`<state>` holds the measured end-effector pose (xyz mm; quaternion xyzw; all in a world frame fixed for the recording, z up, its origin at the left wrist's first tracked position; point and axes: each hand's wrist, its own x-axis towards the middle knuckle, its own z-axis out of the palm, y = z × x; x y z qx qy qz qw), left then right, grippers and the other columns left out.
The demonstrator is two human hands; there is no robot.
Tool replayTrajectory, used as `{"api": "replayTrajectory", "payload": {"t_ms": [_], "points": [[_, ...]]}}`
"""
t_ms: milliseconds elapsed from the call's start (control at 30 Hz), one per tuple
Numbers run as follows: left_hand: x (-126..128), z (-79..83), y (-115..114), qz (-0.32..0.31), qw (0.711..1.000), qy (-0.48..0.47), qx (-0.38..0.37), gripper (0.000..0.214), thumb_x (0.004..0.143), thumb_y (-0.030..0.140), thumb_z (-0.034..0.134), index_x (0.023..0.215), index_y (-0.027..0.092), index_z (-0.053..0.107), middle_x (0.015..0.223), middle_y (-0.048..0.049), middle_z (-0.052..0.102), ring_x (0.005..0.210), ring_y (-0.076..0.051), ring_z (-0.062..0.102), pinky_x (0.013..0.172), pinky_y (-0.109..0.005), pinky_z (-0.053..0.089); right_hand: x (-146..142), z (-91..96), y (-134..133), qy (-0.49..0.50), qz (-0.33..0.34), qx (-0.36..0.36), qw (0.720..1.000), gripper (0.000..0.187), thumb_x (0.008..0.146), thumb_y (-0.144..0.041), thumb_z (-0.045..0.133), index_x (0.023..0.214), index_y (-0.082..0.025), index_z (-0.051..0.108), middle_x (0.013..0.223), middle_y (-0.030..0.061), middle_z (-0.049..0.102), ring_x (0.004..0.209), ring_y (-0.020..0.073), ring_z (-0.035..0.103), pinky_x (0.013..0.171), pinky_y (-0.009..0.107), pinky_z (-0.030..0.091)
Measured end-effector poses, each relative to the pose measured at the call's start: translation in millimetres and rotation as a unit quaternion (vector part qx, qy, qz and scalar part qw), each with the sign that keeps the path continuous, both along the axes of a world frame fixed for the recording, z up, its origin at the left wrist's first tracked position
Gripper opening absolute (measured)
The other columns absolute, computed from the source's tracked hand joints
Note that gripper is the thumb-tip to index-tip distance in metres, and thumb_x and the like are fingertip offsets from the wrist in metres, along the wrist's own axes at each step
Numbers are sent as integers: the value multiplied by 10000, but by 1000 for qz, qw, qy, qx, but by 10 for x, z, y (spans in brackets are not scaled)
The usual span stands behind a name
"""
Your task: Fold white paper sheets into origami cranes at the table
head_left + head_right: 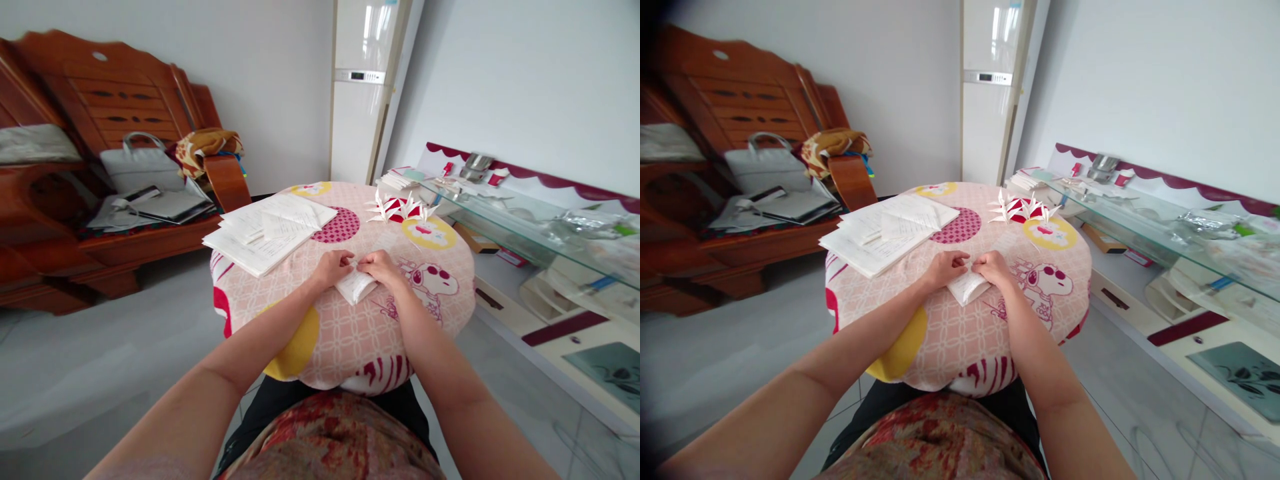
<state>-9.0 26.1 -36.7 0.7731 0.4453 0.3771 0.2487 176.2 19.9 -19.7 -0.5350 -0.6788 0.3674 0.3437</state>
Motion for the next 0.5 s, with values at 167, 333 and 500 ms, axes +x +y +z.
{"api": "replayTrajectory", "payload": {"t_ms": [167, 333, 500], "points": [[10, -11, -110, -42, 989, 60, 132, 328, 703, -7, 551, 949, 155, 697, 913, -51, 679, 784, -150, 641, 759, -280, 544, -11, -9, 9, -41, -29, 70, 996, 63, 634, -144, 706, 597, -193, 722, 587, -3, 683, 563, 148, 582, 544, 257, 393], [-32, -17, -175, -126, 976, 99, 147, 238, 867, 80, 516, 974, 158, 714, 952, -72, 715, 864, -171, 667, 806, -293, 534, 39, -18, -165, -8, -89, 112, 990, 91, 691, -171, 640, 646, -189, 717, 614, -1, 687, 568, 153, 590, 543, 255, 410], [-132, 7, -181, -171, 971, 102, 135, 280, 914, 140, 501, 1087, 160, 719, 1056, -86, 746, 968, -199, 689, 890, -324, 533, 168, -104, -437, 11, -100, 125, 987, 171, 762, -238, 583, 709, -179, 734, 634, 28, 705, 590, 181, 640, 574, 282, 478]]}}
